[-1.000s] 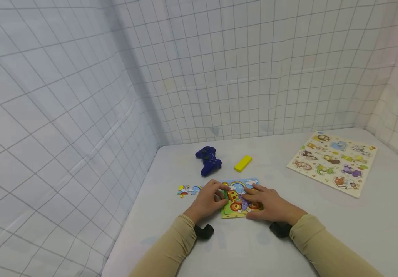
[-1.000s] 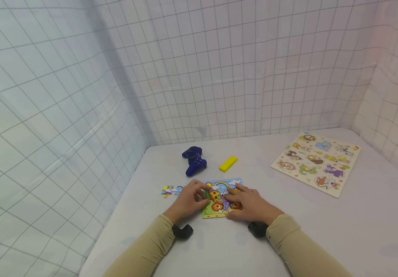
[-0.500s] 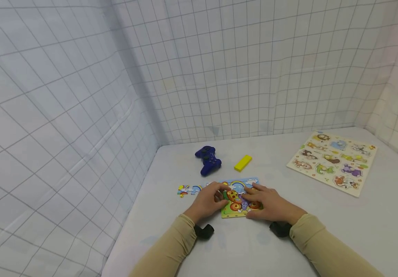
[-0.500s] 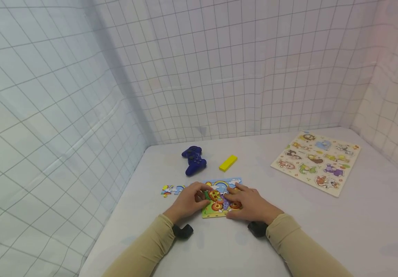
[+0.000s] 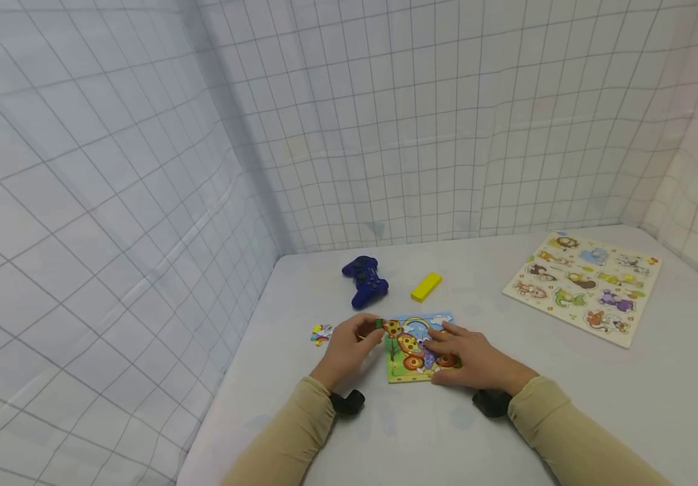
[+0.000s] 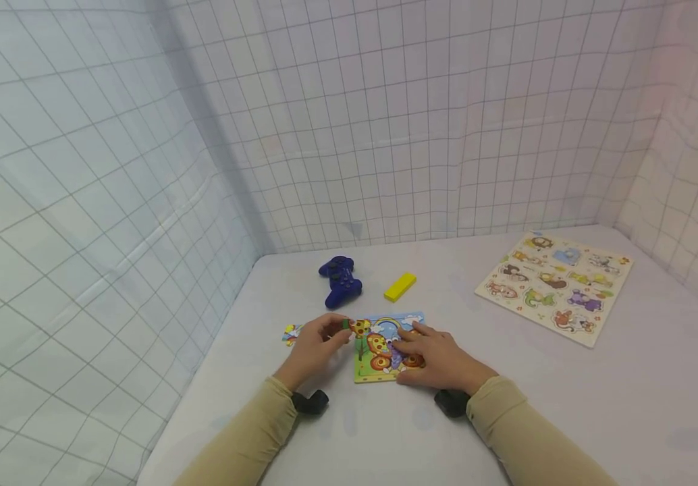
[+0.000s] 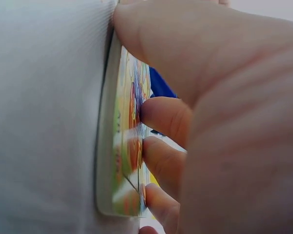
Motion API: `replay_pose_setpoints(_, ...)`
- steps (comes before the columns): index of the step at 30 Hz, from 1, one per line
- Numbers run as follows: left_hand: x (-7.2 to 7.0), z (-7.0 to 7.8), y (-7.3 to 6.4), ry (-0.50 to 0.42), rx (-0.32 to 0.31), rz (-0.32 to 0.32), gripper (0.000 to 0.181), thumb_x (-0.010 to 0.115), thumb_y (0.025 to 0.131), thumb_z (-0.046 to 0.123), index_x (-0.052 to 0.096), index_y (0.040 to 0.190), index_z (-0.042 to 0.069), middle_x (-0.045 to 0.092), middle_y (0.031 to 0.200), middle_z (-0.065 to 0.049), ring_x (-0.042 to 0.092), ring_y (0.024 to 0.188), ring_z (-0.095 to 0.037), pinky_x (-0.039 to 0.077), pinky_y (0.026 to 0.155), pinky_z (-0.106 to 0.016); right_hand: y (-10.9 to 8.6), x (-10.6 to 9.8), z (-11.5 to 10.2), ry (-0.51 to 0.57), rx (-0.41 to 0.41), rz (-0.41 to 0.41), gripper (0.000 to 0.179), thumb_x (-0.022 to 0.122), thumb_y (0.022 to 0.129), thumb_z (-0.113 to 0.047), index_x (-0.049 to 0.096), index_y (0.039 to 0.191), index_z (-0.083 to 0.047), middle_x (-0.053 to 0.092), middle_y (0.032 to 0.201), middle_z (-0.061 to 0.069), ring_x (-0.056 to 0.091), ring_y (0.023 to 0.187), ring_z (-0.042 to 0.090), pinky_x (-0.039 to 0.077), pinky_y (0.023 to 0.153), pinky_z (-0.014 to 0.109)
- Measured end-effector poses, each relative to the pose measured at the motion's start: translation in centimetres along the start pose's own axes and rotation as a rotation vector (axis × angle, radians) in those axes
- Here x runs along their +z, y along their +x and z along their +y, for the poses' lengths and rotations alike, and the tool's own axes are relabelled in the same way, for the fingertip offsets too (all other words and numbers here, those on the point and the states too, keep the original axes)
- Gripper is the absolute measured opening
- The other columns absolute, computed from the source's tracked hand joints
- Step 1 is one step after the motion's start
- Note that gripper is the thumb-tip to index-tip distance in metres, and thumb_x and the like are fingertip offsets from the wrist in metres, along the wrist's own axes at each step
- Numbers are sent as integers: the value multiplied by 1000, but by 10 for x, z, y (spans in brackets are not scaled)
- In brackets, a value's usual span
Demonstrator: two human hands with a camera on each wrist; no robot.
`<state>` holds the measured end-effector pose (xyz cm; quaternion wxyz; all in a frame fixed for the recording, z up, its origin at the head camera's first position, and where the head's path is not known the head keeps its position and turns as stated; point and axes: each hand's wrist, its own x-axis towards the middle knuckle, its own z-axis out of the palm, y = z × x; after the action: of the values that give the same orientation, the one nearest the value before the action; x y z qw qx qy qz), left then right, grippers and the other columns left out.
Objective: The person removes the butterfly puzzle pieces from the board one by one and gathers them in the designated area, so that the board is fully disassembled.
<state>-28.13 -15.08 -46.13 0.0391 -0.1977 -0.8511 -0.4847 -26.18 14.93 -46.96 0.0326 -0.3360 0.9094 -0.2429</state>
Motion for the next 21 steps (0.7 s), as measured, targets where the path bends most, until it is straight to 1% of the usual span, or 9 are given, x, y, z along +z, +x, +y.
replay_pose_setpoints(3, -21, -1, -7, -38, -106, 27, 16, 68, 100, 18, 69, 114, 9, 74, 98, -8, 70, 80, -16, 54, 66, -29, 0, 2, 2, -1, -4, 3, 69, 70, 93, -55, 57, 148, -15, 44, 161, 10, 29, 151, 47, 28, 109, 75)
replay_pose_setpoints(6, -45, -7, -16, -37, -209, 50, 12, 68, 98, 16, 68, 108, 9, 72, 92, -7, 68, 74, -17, 52, 64, -30, -1, 1, 1, -8, 2, 1, 70, 69, 93, -56, 57, 148, -15, 44, 161, 10, 28, 151, 47, 29, 109, 75)
replay_pose_setpoints(9, -68, -14, -27, 30, -302, 54, 12, 67, 93, 13, 67, 104, 9, 69, 81, -3, 65, 66, -17, 45, 55, -29, -1, -1, -1, -17, 8, -1, 69, 69, 93, -56, 57, 148, -15, 44, 161, 11, 28, 152, 46, 29, 109, 74)
replay_pose_setpoints(11, -79, -18, -34, 81, -365, 45, 15, 67, 89, 11, 66, 104, 8, 68, 75, -3, 60, 62, -17, 39, 52, -28, 0, -2, -1, -17, 12, -4, 69, 69, 93, -55, 57, 148, -15, 44, 161, 11, 28, 152, 46, 29, 109, 74)
replay_pose_setpoints(12, -84, -20, -38, 99, -393, 42, 17, 67, 87, 10, 66, 104, 8, 68, 73, -3, 58, 60, -17, 37, 52, -28, 0, -2, -2, -16, 14, -6, 69, 69, 93, -55, 57, 148, -16, 44, 161, 11, 28, 152, 46, 29, 109, 74)
replay_pose_setpoints(14, -91, -23, -43, 142, -431, 34, 22, 67, 84, 10, 65, 106, 7, 67, 70, -4, 56, 59, -17, 38, 53, -29, 0, -1, -1, -15, 19, -10, 69, 69, 94, -55, 56, 149, -16, 43, 161, 10, 27, 152, 46, 29, 109, 74)
replay_pose_setpoints(16, -95, -25, -47, 168, -466, 24, 27, 67, 84, 11, 65, 110, 7, 65, 70, -4, 55, 59, -17, 40, 55, -29, 0, -1, -1, -12, 23, -12, 69, 69, 94, -56, 56, 149, -16, 43, 161, 10, 27, 152, 46, 29, 109, 74)
replay_pose_setpoints(19, -96, -25, -49, 209, -487, 14, 30, 66, 86, 15, 65, 115, 7, 63, 71, -4, 57, 57, -16, 43, 55, -29, 1, -1, -1, -13, 20, -13, 69, 68, 94, -56, 56, 149, -16, 43, 161, 10, 27, 152, 47, 29, 108, 75)
replay_pose_setpoints(21, -94, -25, -49, 223, -500, 15, 30, 66, 90, 19, 64, 117, 7, 62, 72, -4, 57, 57, -15, 43, 55, -29, 1, -1, -1, -9, 14, -12, 69, 69, 93, -56, 57, 148, -16, 43, 161, 10, 28, 152, 47, 29, 108, 76)
